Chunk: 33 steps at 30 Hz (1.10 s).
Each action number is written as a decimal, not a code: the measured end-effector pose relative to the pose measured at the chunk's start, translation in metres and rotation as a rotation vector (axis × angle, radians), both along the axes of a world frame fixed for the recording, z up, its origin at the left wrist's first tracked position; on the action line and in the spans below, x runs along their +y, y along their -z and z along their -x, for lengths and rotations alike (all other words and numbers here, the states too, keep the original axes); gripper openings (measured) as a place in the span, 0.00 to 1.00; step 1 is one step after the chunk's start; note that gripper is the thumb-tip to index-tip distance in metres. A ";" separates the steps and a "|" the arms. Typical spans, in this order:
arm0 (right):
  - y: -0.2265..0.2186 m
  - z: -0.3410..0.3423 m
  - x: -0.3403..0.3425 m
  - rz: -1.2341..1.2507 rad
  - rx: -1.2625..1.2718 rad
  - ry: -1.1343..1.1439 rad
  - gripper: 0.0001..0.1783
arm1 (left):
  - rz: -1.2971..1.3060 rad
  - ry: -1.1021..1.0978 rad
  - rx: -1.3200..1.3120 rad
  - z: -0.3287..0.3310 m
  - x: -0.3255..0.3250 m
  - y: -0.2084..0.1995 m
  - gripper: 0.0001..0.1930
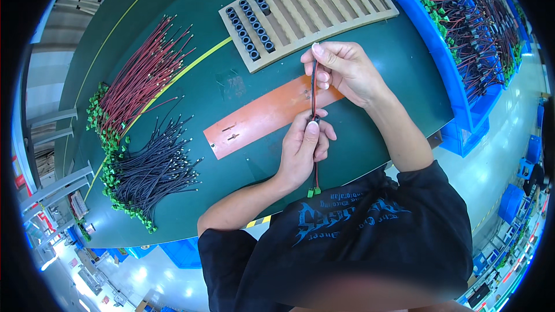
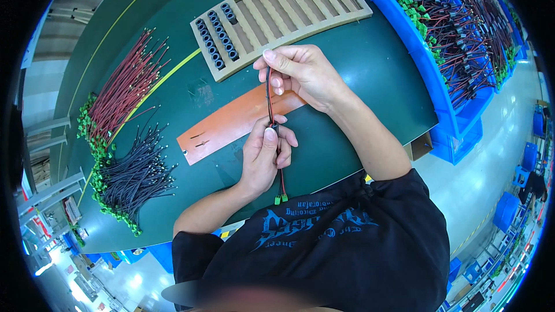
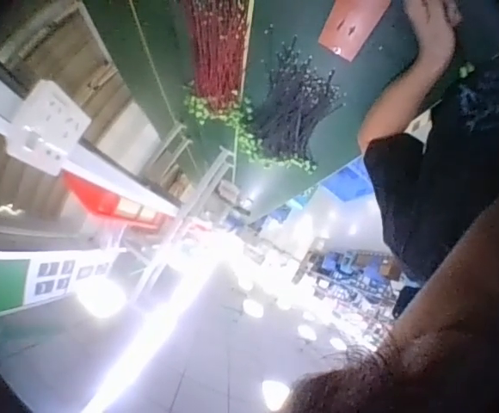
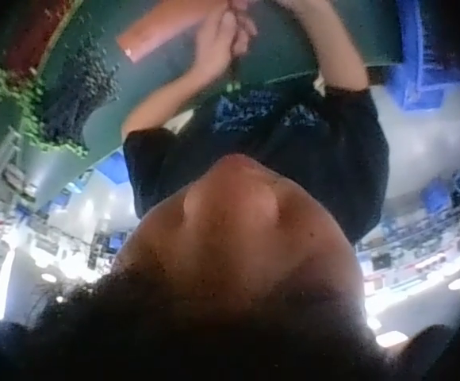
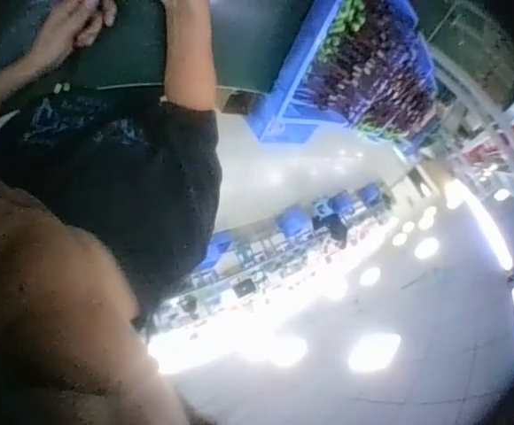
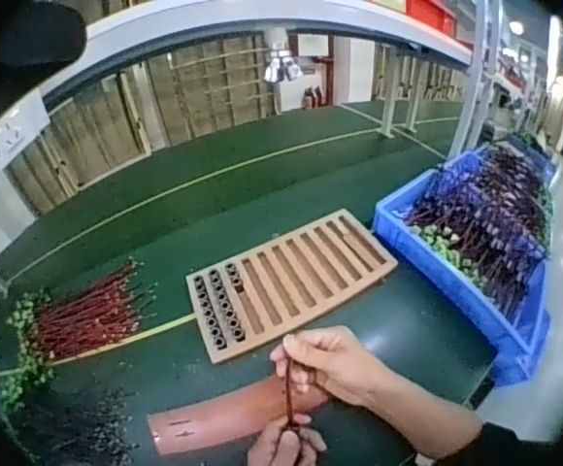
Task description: The person assembles an electronic wire harness by hand, inserting wires into connectors and sliding protective sleeves over the assembly.
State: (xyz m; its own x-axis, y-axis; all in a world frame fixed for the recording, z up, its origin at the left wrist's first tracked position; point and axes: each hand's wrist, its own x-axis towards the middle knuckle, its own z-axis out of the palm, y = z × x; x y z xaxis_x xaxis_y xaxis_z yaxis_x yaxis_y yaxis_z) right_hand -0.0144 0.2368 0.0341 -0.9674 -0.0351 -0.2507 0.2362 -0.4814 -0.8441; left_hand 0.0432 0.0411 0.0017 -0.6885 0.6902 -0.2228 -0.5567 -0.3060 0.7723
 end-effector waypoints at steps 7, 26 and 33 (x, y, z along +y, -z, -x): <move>0.003 0.000 -0.003 0.108 0.019 0.048 0.17 | 0.002 -0.080 -0.083 0.011 0.000 -0.004 0.16; -0.041 -0.060 0.004 -0.521 0.226 0.135 0.15 | 0.542 -0.006 1.291 0.030 -0.014 -0.044 0.29; -0.118 -0.004 0.233 -0.389 0.408 0.610 0.14 | 0.430 -0.087 1.666 0.038 -0.038 -0.016 0.28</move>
State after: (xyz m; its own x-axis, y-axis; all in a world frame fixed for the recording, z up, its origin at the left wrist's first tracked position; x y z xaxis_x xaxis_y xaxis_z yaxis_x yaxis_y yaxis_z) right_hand -0.0102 0.4697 0.1518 -0.8061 0.5417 0.2384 -0.3325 -0.0814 -0.9396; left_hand 0.0052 0.0031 0.0177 -0.3810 0.7282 0.5697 0.8717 0.0775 0.4839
